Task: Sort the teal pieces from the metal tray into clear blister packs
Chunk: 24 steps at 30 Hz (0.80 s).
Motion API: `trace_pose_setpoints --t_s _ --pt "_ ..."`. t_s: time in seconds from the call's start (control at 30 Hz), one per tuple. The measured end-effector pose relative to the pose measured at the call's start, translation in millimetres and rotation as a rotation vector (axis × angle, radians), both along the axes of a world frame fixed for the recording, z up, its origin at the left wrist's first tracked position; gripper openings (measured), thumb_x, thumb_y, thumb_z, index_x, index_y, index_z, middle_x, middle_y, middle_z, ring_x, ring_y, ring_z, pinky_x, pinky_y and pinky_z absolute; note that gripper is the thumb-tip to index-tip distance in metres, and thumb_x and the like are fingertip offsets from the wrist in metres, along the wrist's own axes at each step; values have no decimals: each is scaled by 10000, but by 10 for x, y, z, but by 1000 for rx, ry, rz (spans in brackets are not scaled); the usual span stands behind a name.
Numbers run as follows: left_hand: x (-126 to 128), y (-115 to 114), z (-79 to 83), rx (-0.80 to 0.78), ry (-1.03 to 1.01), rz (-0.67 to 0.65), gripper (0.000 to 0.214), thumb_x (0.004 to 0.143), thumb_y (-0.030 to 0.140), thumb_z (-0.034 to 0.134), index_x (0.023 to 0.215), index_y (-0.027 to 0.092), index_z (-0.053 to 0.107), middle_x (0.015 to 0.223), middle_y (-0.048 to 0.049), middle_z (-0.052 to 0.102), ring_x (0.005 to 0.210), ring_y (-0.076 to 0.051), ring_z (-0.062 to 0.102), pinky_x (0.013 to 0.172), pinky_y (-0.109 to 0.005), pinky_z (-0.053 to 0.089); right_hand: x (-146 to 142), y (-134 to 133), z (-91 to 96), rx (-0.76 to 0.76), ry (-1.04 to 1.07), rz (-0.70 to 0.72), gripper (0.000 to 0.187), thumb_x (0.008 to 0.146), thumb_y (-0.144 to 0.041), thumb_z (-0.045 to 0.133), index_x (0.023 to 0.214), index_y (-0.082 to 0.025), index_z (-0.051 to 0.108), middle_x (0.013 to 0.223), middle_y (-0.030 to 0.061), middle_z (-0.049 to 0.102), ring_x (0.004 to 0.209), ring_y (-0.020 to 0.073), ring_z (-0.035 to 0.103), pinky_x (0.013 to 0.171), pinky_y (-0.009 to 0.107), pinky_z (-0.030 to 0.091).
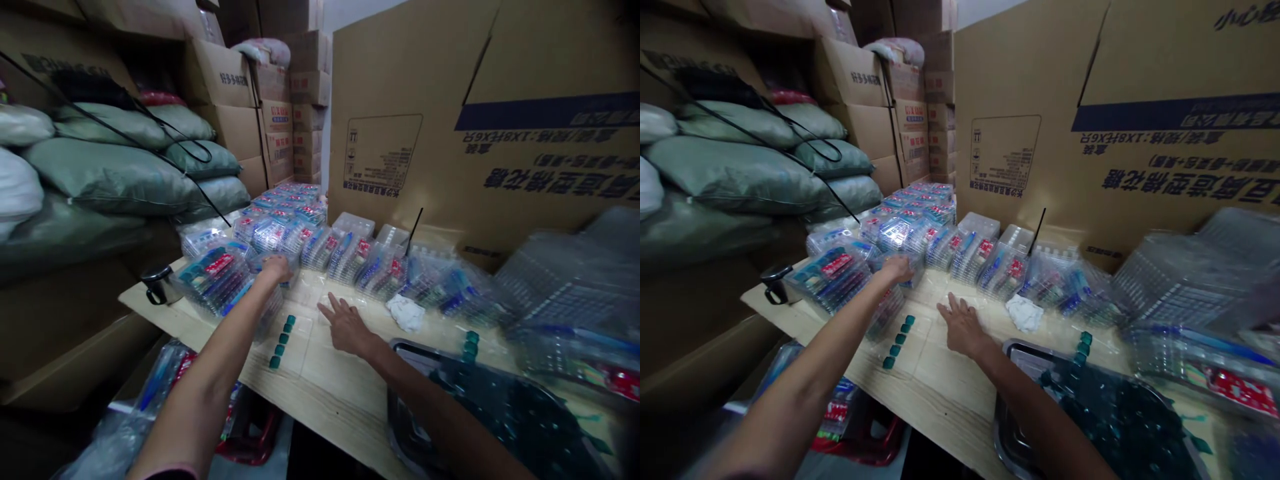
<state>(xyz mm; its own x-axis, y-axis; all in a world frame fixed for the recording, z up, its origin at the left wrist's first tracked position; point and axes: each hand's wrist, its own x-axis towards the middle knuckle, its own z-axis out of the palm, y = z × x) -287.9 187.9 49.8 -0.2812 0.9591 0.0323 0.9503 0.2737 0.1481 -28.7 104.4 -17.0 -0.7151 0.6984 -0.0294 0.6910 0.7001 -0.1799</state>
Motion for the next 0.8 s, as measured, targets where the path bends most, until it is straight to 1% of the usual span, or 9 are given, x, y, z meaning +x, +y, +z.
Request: trace_pose_setpoints --t_s 0.1,0.2,0.27,0.33,0.4,0.47,0.57,0.67,0.8 --pt "185 -43 4 -108 101 2 503 844 454 660 1217 121 603 1307 -197 605 1229 -325 556 1049 -524 398 -237 60 124 44 -22 44 779 765 -222 564 1510 -274 342 1639 110 174 1299 354 442 988 494 408" --pt "382 -109 47 -151 158 -41 566 811 446 661 1254 102 582 1317 -266 588 1252 -381 541 1029 -491 413 -391 32 174 45 -60 -50 627 798 -274 540 1418 -219 469 1511 148 401 1161 317 542 905 446 465" --pt "503 -167 65 -158 180 -73 592 817 447 636 1283 89 560 1318 -284 579 1257 -397 535 1027 -483 413 -412 -40 140 45 -80 -122 528 827 -267 504 1339 -141 535 1421 208 463 1079 316 582 848 437 482" --pt "618 -230 65 -158 194 -97 620 824 455 617 1312 80 534 1325 -290 566 1261 -402 529 1032 -483 407 -382 -135 88 72 -85 -187 482 856 -269 473 1296 -91 553 1385 254 462 1038 324 594 811 438 481" --pt "736 -293 56 -152 203 -120 657 827 471 606 1342 77 503 1343 -290 548 1275 -407 513 1040 -490 395 -330 -227 64 105 -95 -274 464 875 -292 463 1272 -73 558 1330 272 485 1026 329 587 794 435 465" --pt "863 -356 48 -142 212 -150 681 830 480 593 1362 70 478 1361 -292 528 1289 -412 494 1046 -502 384 -283 -299 95 119 -113 -325 421 871 -308 478 1201 -75 593 1219 261 548 1009 326 572 800 437 436" --pt "1066 -451 52 -131 221 -209 655 834 461 574 1353 71 489 1350 -285 539 1283 -411 493 1044 -514 378 -243 -378 210 126 -150 -271 378 824 -305 530 1104 -75 638 1092 239 600 1012 333 533 840 458 381" --pt "1273 -554 59 -123 218 -264 637 836 463 566 1329 62 516 1310 -299 561 1259 -413 511 1027 -513 387 -213 -465 282 131 -160 -185 390 797 -270 546 1112 -63 650 1080 241 617 1019 334 513 867 466 336" --pt "1531 -710 37 -88 209 -312 707 848 512 541 1371 41 471 1310 -337 546 1255 -434 504 1023 -546 370 -90 -617 196 108 -178 -180 373 797 -228 536 1106 -65 664 1038 236 641 1018 339 515 878 476 305"
